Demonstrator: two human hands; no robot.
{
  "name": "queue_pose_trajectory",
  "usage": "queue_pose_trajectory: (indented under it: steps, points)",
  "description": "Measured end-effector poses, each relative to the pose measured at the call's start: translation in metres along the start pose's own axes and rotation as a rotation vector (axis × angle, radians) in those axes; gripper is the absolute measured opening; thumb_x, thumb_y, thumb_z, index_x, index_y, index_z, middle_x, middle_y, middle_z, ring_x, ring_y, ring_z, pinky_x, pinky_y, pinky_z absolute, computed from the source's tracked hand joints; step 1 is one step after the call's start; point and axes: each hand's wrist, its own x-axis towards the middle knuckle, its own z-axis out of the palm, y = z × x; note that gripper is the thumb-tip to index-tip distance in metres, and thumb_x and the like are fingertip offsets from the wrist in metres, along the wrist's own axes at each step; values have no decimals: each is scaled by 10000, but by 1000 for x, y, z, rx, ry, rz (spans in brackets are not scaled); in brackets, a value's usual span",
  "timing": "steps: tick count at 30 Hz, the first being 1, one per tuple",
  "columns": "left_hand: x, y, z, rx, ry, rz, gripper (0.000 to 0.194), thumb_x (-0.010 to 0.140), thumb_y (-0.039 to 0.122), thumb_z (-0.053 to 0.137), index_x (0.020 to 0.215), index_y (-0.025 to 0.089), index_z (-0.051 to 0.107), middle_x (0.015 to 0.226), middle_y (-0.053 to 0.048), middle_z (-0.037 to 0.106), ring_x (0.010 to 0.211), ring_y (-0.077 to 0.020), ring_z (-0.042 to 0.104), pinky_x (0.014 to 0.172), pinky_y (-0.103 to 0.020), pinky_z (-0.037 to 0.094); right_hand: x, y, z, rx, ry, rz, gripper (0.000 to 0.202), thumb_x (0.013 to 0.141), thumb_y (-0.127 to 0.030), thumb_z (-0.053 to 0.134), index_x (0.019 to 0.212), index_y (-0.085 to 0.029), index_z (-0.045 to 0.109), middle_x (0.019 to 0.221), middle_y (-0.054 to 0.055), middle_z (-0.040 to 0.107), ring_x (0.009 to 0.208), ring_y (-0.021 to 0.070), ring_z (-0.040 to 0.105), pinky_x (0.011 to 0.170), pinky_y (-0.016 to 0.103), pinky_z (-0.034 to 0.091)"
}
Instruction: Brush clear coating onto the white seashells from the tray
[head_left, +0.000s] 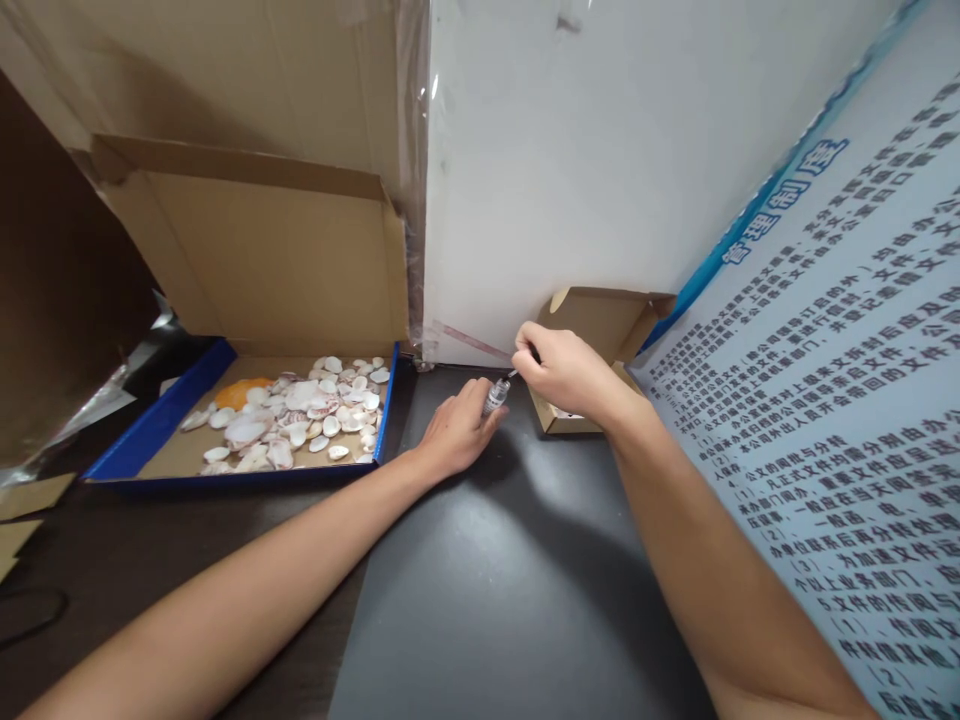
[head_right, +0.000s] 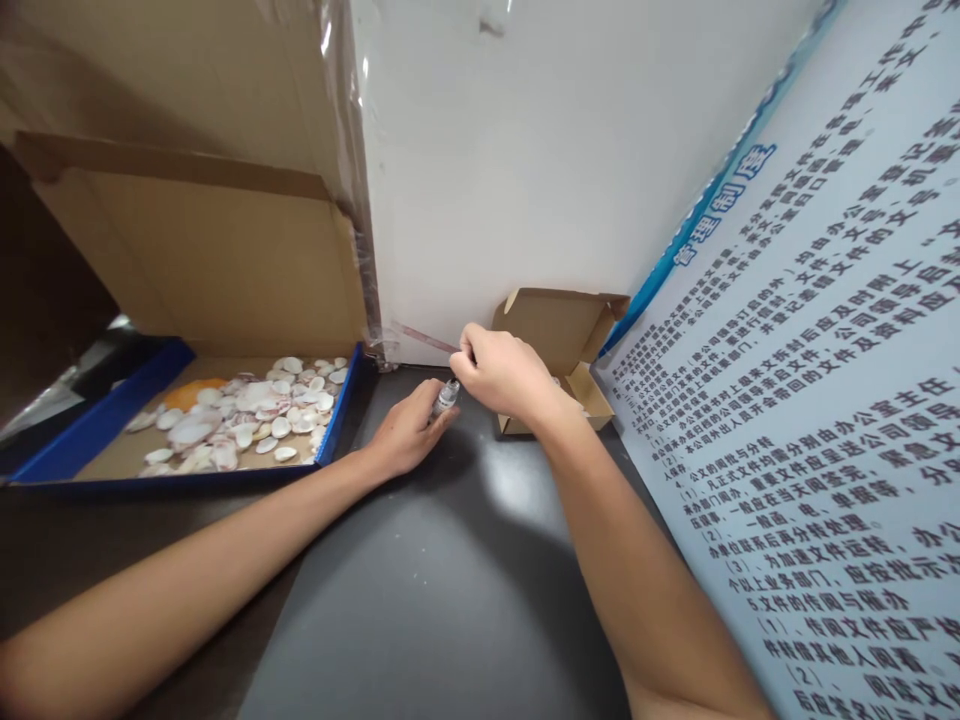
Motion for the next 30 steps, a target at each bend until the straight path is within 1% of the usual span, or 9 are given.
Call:
queue_pose_trajectory:
  steps: [6,9,12,15,18,22,26,28,30]
  points:
    - [17,-1,3,104,-27,-98,218,955,386,383,1067,209,445,1076,-97,587,950,-262,595,763,-355,415,0,4,-5,93,63,-13,149,840,-217,414,693,-204,391,605,-18,470,565,132,396,555,266,265]
    - [28,-2,5,155,-27,-164,238,949,375,394,1073,181,455,1095,-137,603,1038,-294,574,828,-390,410,-1,3,-8,185,114,-55,163,833,-185,388,673,-206,369,604,-28,436,571,128,381,563,261,269]
    - [35,-4,7,179,-22,-182,263,946,371,391,1070,154,473,1114,-175,609,1081,-328,546,870,-439,394,-4,3,-10,283,169,-96,177,833,-169,372,662,-208,355,598,-38,391,569,123,364,561,256,268]
    - [35,-6,8,199,-30,-182,279,937,383,401,1058,147,491,1103,-179,620,1088,-332,537,893,-456,382,-7,8,-6,414,216,-98,192,863,-196,363,672,-211,367,598,-44,365,571,124,355,562,251,276]
    - [32,-6,8,217,-30,-182,287,918,395,432,1047,146,496,1086,-175,627,1080,-326,537,907,-455,376,-11,13,5,566,275,-59,195,896,-246,355,702,-221,355,609,-52,348,558,120,336,553,241,283]
    - [20,-1,4,233,7,-196,269,872,348,485,1053,149,472,1076,-170,616,1061,-328,527,913,-461,368,-22,12,20,605,274,26,212,919,-330,368,735,-227,355,643,-50,375,571,119,359,549,227,303]
    - [-9,13,-6,209,35,-161,201,816,236,479,1004,182,435,995,-119,589,992,-298,523,876,-432,379,-39,8,31,649,271,61,235,936,-372,364,751,-228,354,653,-49,364,558,117,350,529,223,312]
    - [-28,20,-15,50,32,-96,151,790,190,442,934,206,401,909,-68,542,887,-249,515,813,-385,391,-50,5,37,682,234,70,245,941,-381,372,751,-228,360,651,-48,364,554,119,352,520,224,315]
    - [-48,22,-23,-213,-11,-102,148,773,170,410,899,224,356,794,3,456,747,-184,474,719,-320,388,-61,2,46,741,220,86,255,946,-389,369,747,-229,361,641,-49,360,540,120,350,504,227,313]
